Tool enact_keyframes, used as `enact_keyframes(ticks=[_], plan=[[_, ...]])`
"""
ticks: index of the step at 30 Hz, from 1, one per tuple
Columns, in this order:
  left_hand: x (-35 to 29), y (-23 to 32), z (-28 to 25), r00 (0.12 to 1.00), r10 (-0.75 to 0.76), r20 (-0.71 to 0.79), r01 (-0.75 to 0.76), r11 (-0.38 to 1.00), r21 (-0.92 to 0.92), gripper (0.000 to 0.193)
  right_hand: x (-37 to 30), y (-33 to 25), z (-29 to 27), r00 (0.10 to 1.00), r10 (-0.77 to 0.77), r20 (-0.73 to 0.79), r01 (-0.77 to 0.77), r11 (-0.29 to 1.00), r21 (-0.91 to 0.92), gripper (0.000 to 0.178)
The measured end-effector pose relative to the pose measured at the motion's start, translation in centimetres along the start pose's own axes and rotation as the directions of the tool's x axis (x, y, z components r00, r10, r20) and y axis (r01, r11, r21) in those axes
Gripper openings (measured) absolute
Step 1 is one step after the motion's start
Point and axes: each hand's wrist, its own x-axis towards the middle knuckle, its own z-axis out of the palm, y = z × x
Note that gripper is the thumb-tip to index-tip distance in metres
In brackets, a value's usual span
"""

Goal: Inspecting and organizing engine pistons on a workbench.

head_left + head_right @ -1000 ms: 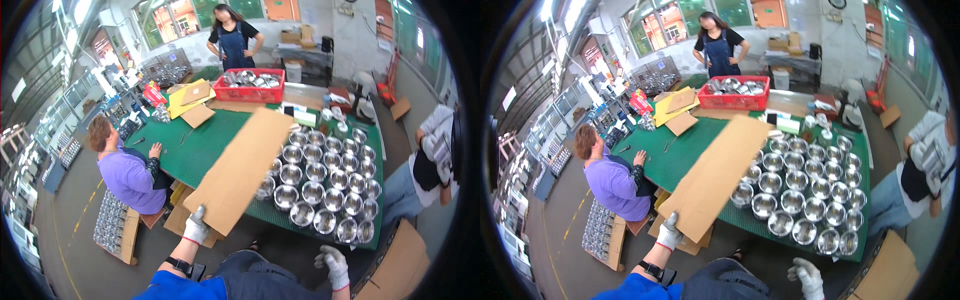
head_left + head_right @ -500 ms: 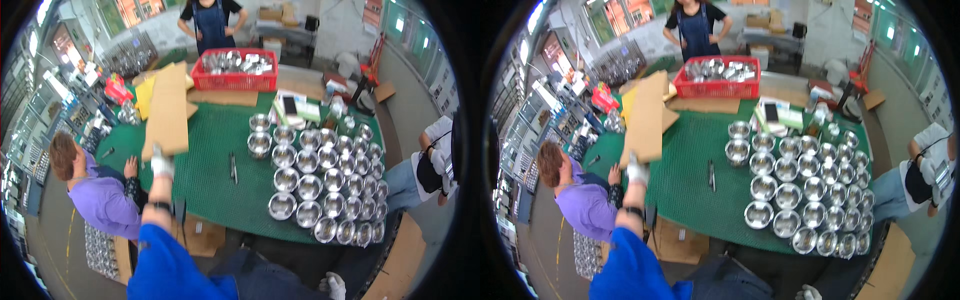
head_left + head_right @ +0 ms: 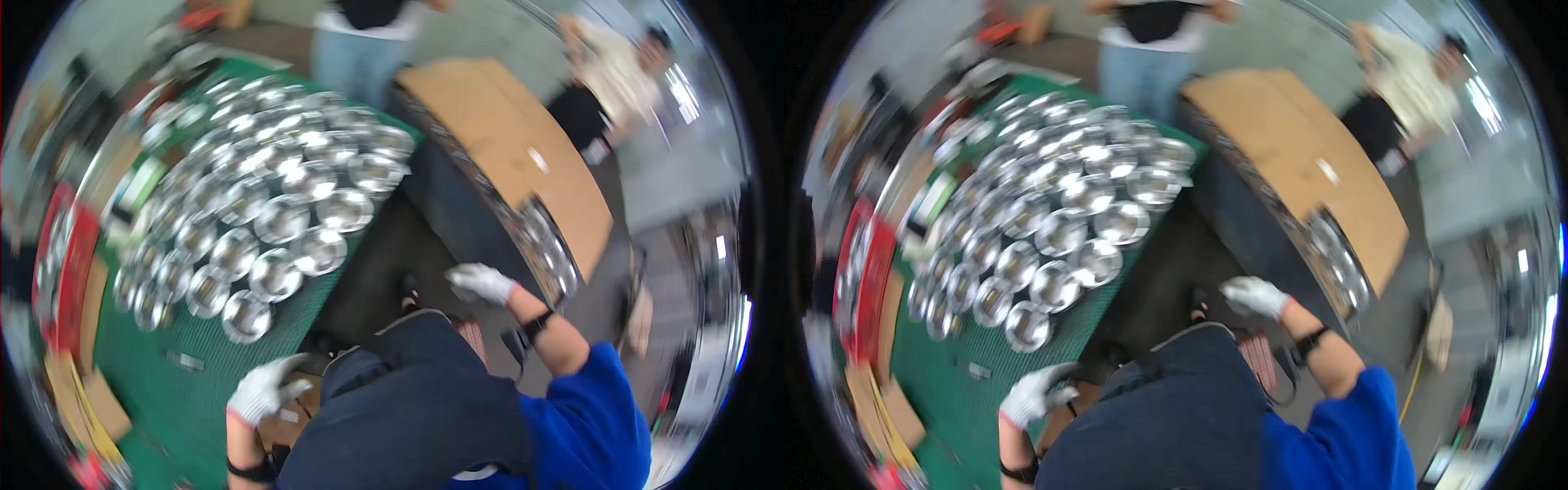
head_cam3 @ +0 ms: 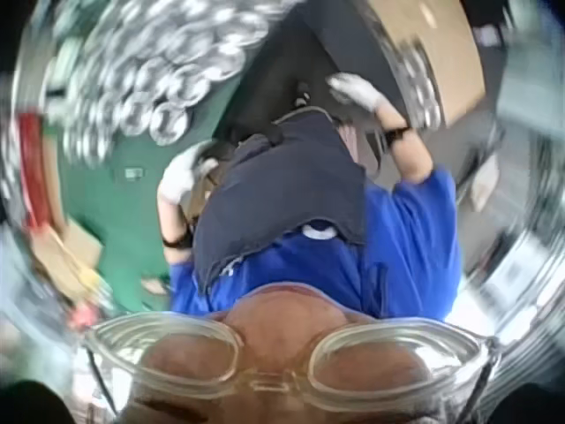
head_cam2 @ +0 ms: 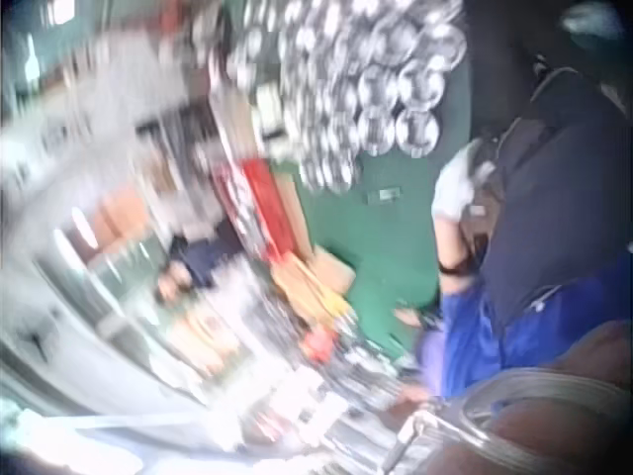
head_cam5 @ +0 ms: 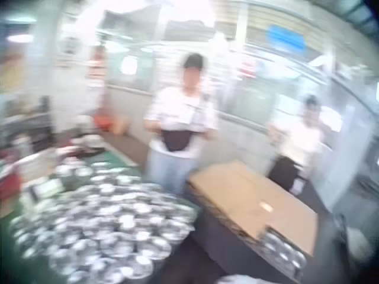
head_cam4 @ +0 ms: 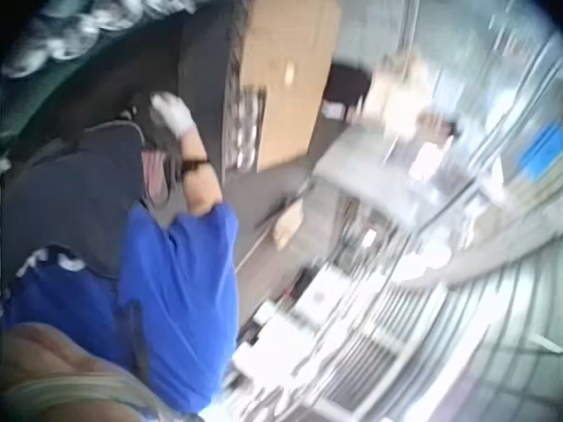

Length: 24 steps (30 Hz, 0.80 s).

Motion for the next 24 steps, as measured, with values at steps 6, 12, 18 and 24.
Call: enact_keyframes(ticks=[6, 12, 18, 24], plan=[[4.5, -1.1, 3.0, 0.735, -0.397, -0.550, 0.005, 0.814, -0.581, 0.043, 2.4, 11.9, -6.7, 0.926, 0.306, -0.223, -0.017, 0.623, 0.782, 0.042], [15.4, 10.0, 4.2, 0.855, -0.262, -0.447, 0.063, 0.909, -0.413, 0.040, 9.8, 19.3, -18.9, 0.652, 0.393, -0.648, 0.300, 0.652, 0.697, 0.057], [24.5, 18.8, 5.1, 0.967, -0.173, -0.188, 0.045, 0.841, -0.540, 0.048, 18.3, 20.0, -24.0, 0.726, 0.571, -0.383, 0.308, 0.227, 0.924, 0.027], [31.7, 21.0, 3.9, 0.987, -0.135, -0.091, 0.069, 0.852, -0.518, 0.048, 22.2, 23.8, -26.0, 0.354, 0.682, -0.640, 0.145, 0.636, 0.758, 0.063]])
